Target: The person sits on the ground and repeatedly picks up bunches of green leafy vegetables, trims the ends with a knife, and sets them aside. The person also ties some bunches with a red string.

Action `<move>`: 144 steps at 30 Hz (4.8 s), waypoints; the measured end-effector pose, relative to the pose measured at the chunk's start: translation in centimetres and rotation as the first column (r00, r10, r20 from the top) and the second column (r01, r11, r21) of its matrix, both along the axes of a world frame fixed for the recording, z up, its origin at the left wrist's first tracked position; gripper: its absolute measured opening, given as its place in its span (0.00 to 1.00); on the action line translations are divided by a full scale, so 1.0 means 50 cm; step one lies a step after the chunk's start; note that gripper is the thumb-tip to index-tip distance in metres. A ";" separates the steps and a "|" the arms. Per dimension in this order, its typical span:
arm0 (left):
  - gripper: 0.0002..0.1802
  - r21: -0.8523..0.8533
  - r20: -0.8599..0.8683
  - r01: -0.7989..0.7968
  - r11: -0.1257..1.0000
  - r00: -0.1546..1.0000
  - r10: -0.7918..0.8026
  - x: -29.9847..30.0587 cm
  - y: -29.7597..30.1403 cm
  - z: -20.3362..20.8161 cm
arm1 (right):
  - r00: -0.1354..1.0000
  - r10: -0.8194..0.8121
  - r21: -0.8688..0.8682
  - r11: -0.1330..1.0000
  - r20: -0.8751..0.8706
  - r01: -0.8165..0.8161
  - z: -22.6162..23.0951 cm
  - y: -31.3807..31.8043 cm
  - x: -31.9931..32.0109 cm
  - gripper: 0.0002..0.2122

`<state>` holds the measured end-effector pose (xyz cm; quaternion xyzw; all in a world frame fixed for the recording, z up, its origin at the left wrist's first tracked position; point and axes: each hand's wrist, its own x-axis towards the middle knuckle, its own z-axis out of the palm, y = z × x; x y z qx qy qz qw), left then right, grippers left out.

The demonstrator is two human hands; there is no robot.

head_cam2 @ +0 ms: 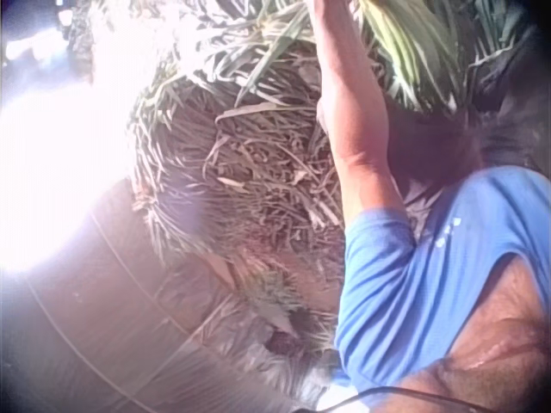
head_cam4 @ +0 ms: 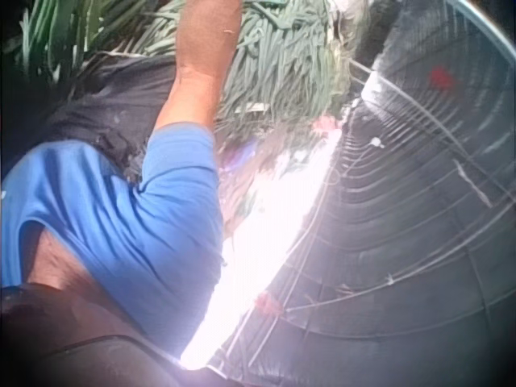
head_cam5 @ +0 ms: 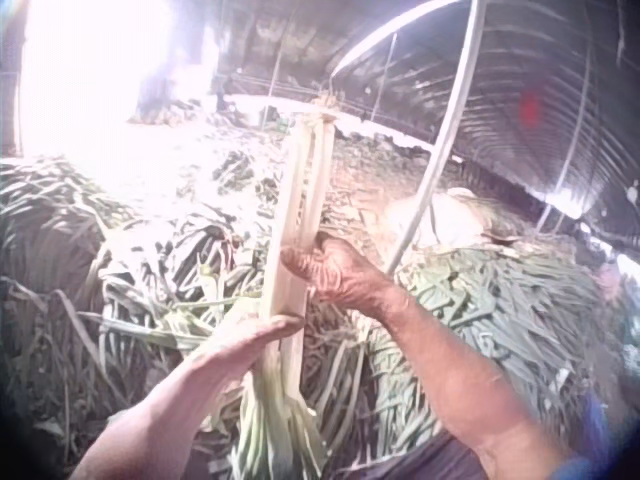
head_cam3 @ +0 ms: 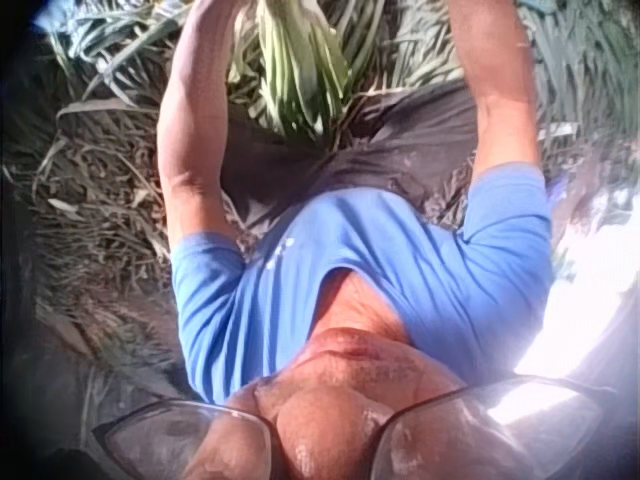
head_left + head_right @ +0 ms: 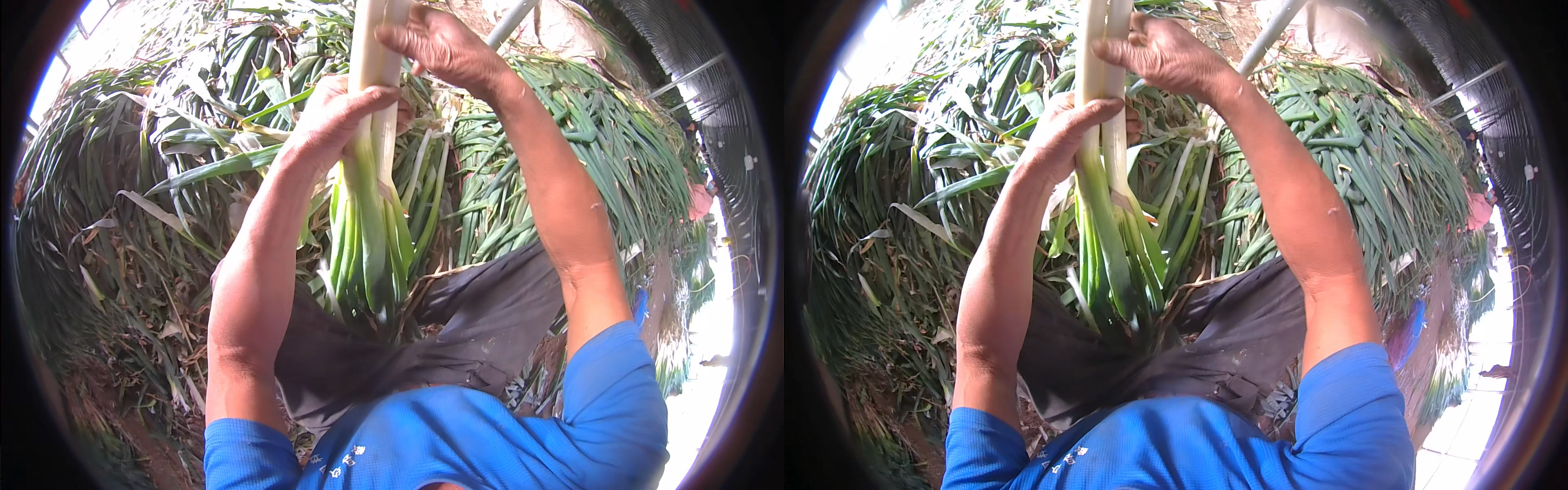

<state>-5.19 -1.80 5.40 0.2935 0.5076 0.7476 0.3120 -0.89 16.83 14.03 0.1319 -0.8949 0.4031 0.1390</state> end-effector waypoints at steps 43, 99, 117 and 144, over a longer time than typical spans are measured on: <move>0.14 -0.110 -0.561 0.048 0.993 0.821 -0.102 0.223 0.155 0.082 | 0.840 -0.353 0.896 -0.009 0.413 -0.444 0.230 -0.040 0.222 0.03; 0.24 -0.424 -0.515 -0.363 0.830 0.850 0.109 -0.007 0.061 -0.113 | 0.436 -0.838 -0.657 0.131 0.327 0.743 -0.185 0.267 0.988 0.09; 0.16 -0.517 -0.583 -0.581 0.628 0.777 0.238 0.066 -0.084 -0.006 | 0.271 -0.680 0.133 0.479 0.681 0.868 -0.908 0.207 0.097 0.07; 0.13 -0.351 0.068 -0.419 0.838 0.880 0.469 -0.099 -0.043 -0.047 | 0.900 -0.429 -0.426 0.829 -0.071 0.362 -0.415 0.091 -0.069 0.17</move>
